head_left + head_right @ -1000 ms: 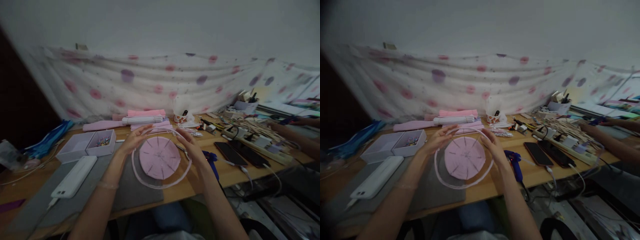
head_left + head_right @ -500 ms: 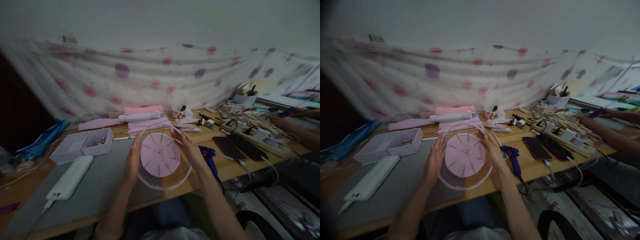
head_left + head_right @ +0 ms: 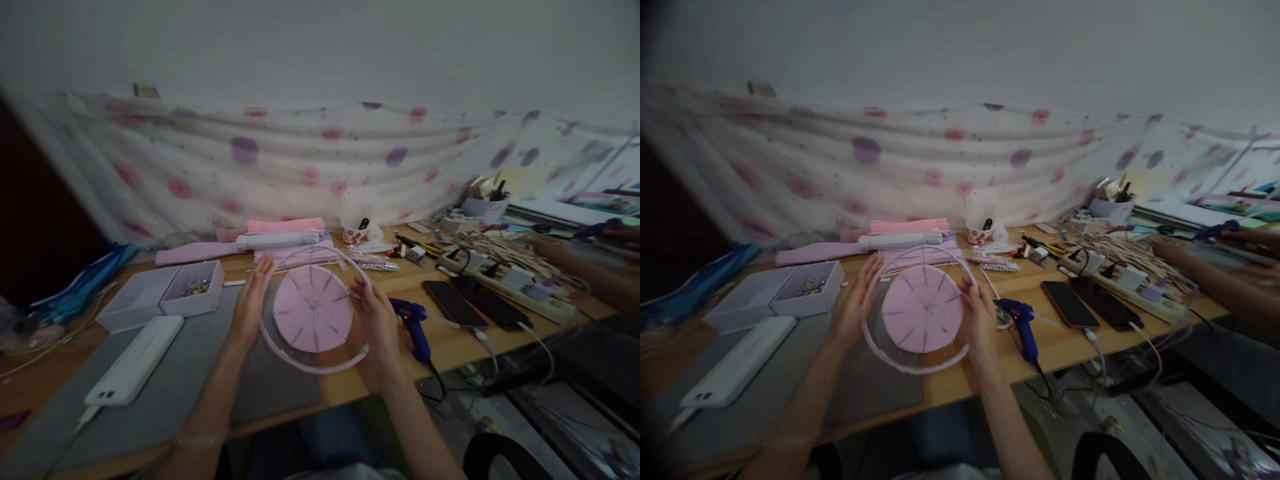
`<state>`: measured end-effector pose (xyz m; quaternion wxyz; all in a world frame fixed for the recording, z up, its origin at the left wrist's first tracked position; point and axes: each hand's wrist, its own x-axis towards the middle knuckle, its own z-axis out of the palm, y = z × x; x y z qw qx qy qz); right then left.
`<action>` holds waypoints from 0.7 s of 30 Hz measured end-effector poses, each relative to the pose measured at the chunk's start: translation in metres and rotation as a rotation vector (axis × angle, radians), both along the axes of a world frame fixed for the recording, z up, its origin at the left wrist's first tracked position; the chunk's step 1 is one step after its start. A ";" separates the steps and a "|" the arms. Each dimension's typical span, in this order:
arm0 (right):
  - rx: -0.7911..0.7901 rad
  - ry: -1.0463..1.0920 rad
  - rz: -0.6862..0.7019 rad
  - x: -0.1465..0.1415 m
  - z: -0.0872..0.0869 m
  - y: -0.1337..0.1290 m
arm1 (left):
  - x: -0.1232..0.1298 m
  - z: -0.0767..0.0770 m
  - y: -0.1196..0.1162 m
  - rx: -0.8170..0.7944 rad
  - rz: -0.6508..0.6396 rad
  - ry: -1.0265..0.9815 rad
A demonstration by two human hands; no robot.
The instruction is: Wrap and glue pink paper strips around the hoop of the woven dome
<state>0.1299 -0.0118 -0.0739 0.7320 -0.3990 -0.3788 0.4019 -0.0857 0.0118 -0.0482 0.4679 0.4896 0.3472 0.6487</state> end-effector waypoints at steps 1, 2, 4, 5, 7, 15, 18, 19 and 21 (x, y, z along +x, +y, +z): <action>-0.014 -0.003 -0.026 0.000 -0.003 -0.002 | -0.002 0.000 -0.002 0.003 0.022 -0.004; -0.030 -0.011 -0.050 0.000 -0.005 -0.004 | -0.003 -0.003 -0.007 -0.005 0.048 -0.011; -0.062 -0.038 -0.091 0.005 -0.005 -0.006 | -0.001 -0.014 -0.021 -0.062 0.101 -0.015; -0.075 -0.057 -0.105 0.008 -0.002 -0.005 | 0.002 -0.021 -0.029 -0.112 0.169 -0.058; -0.086 -0.107 -0.094 0.015 0.007 0.001 | 0.011 -0.034 -0.041 -0.157 0.270 -0.099; -0.066 -0.356 0.025 0.001 0.027 0.030 | 0.050 -0.032 -0.024 -0.170 0.291 -0.043; -0.051 -0.422 -0.020 -0.014 0.020 0.019 | 0.057 -0.027 -0.019 -0.163 0.345 -0.020; -0.051 -0.435 -0.029 -0.018 0.017 0.014 | 0.058 -0.026 -0.019 -0.154 0.354 -0.012; -0.058 -0.448 -0.042 -0.024 0.013 0.005 | 0.062 -0.027 -0.020 -0.134 0.355 0.000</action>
